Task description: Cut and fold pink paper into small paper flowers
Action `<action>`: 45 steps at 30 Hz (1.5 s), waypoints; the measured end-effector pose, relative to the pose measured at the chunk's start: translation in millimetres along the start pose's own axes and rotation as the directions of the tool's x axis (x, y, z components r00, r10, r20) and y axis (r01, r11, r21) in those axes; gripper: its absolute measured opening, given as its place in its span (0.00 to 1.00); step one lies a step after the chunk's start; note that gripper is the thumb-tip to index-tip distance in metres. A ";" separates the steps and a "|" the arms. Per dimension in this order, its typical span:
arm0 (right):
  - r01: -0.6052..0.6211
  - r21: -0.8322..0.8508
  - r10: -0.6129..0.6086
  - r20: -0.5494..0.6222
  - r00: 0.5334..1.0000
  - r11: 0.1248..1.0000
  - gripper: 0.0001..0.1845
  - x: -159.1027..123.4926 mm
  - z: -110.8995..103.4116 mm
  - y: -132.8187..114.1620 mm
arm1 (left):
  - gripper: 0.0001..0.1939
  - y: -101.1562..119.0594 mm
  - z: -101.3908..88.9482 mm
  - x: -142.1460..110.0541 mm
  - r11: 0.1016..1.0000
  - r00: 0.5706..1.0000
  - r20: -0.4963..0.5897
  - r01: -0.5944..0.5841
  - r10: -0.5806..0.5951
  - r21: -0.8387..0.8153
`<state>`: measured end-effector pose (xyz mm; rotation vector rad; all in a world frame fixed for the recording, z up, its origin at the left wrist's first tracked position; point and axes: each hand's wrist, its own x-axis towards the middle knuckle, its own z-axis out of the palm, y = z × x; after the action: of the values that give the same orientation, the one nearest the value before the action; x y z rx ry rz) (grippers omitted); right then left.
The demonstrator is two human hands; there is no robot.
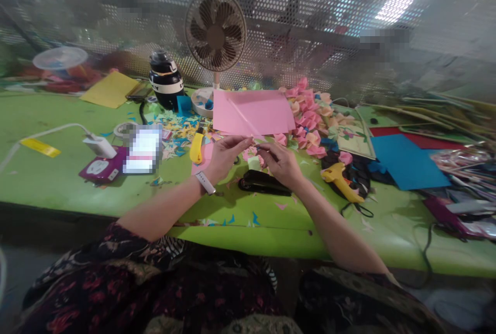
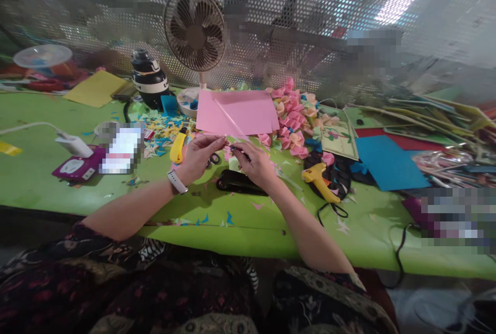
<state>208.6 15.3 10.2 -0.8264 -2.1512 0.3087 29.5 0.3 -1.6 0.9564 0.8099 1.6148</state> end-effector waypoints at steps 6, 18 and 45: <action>-0.018 -0.022 0.018 -0.024 1.000 1.000 0.10 0.3 0.5 -0.3 | 0.14 -0.4 1.1 -1.6 1.000 1.000 0.003 -0.005 0.005 0.007; -0.134 -0.040 0.135 0.019 0.991 0.990 0.11 3.6 -9.7 0.1 | 0.11 0.6 -5.3 12.4 0.997 0.993 -0.094 -0.071 0.067 -0.040; 0.164 -0.363 -0.177 -0.003 0.984 0.917 0.15 -6.3 -5.7 9.1 | 0.06 -2.5 -7.0 -1.9 0.766 0.881 0.376 -0.447 0.287 0.462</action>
<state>220.0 17.7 6.0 -0.8282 -2.2618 -0.2001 24.6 -1.3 -7.2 1.8140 0.9305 1.5427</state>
